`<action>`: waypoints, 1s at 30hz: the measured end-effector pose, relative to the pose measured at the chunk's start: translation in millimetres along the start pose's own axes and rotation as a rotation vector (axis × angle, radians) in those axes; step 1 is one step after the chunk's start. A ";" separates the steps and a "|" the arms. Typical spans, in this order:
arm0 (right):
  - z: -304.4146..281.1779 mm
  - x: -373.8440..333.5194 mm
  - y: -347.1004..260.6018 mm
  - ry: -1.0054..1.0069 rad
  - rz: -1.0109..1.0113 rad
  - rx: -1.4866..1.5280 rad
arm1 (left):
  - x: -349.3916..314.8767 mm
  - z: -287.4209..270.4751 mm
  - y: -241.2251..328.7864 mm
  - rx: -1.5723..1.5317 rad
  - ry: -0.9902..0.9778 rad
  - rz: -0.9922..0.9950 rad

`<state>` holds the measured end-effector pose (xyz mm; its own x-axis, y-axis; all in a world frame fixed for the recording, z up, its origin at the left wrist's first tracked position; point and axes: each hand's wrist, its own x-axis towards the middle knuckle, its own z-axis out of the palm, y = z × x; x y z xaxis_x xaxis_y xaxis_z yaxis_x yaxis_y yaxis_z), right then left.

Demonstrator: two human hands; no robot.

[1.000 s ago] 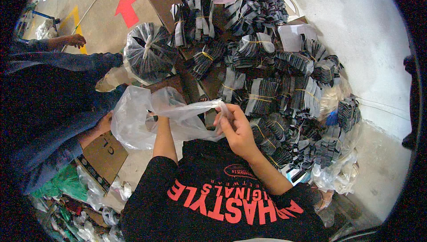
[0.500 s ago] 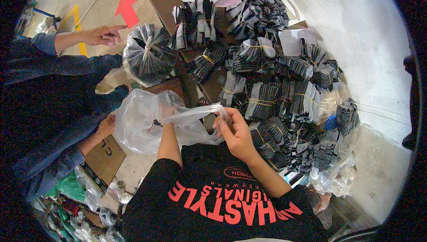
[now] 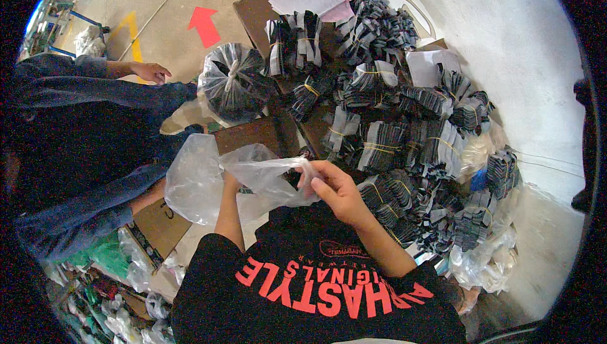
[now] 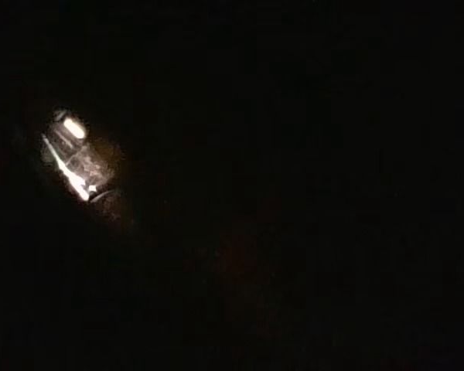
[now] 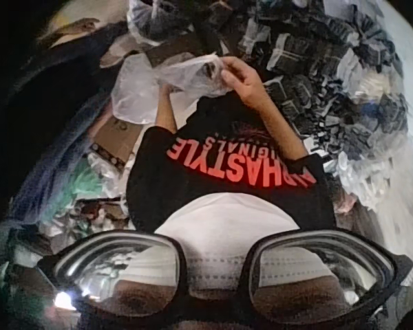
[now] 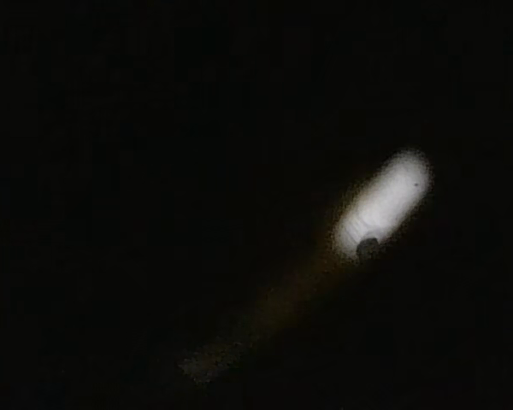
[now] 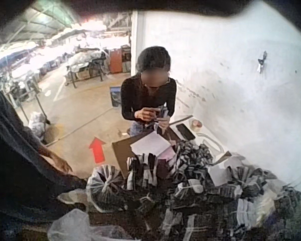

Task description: The person repeatedly picks up bundles of gray gloves, places them into clear plastic bags, and ties the bags with yellow rubber bands. The person also stacks the packaged bundles on the table. A coworker is visible across the table performing similar packaging tasks.

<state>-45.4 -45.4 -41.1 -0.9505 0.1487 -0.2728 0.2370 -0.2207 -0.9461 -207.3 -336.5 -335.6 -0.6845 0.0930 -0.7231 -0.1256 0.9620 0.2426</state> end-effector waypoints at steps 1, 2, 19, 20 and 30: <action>-4.0 1.9 2.5 -0.066 -0.012 -0.031 | -7.2 -8.3 -0.7 -0.057 -0.045 0.022; -5.0 5.3 4.6 -0.069 0.002 0.025 | -16.3 -15.0 -1.7 -0.126 -0.095 0.041; 24.1 44.5 94.9 -0.113 -0.336 -0.683 | -177.4 -101.2 95.4 -0.465 -0.032 0.320; 19.2 44.6 92.3 -0.147 -0.294 -0.655 | -179.7 -103.0 93.5 -0.437 -0.012 0.318; 0.7 59.5 138.8 0.072 -0.124 -0.475 | -194.7 -167.0 51.5 -0.518 0.261 0.381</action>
<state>-69.1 -67.8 -188.5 -0.9651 0.2157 -0.1486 0.2041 0.2639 -0.9427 -200.5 -348.0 -74.3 -0.8914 0.2721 -0.3625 -0.1247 0.6217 0.7733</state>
